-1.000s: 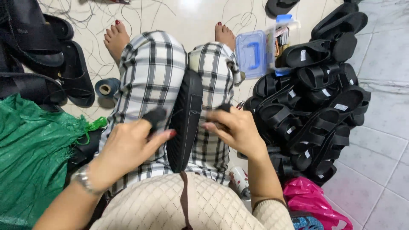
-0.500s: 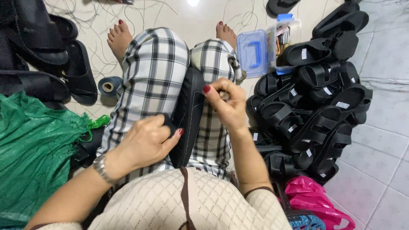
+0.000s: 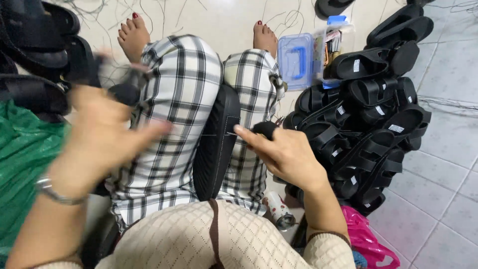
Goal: Hand-sewing the straps and soles of black sandals using a needle and thread while sitting on the floor.
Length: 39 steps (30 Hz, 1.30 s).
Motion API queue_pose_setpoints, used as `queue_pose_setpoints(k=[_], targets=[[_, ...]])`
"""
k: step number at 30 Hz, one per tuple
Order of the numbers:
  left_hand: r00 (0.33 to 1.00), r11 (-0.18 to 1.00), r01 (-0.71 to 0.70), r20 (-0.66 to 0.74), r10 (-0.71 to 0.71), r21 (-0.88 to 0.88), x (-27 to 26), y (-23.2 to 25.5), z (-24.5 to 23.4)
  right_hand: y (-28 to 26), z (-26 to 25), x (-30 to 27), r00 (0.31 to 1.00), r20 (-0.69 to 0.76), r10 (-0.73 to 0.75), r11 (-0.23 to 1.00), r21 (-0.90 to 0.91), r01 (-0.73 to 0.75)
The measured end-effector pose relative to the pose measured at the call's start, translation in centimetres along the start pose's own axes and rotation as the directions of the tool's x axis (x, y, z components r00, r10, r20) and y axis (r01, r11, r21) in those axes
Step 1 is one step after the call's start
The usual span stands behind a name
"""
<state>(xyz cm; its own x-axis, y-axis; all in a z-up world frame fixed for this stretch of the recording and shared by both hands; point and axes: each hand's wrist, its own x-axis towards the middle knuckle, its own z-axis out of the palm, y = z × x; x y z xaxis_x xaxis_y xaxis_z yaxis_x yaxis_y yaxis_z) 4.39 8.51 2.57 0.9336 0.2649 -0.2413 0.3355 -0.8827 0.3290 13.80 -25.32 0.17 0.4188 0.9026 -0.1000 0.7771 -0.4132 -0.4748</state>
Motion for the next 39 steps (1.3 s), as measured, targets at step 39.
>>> queue_pose_setpoints(k=[39], targets=[[0.862, 0.635, -0.505, -0.374, 0.341, -0.585, -3.0, 2.9, 5.2, -4.8, 0.1, 3.2, 0.980, -0.193, 0.042, 0.920, -0.376, -0.113]])
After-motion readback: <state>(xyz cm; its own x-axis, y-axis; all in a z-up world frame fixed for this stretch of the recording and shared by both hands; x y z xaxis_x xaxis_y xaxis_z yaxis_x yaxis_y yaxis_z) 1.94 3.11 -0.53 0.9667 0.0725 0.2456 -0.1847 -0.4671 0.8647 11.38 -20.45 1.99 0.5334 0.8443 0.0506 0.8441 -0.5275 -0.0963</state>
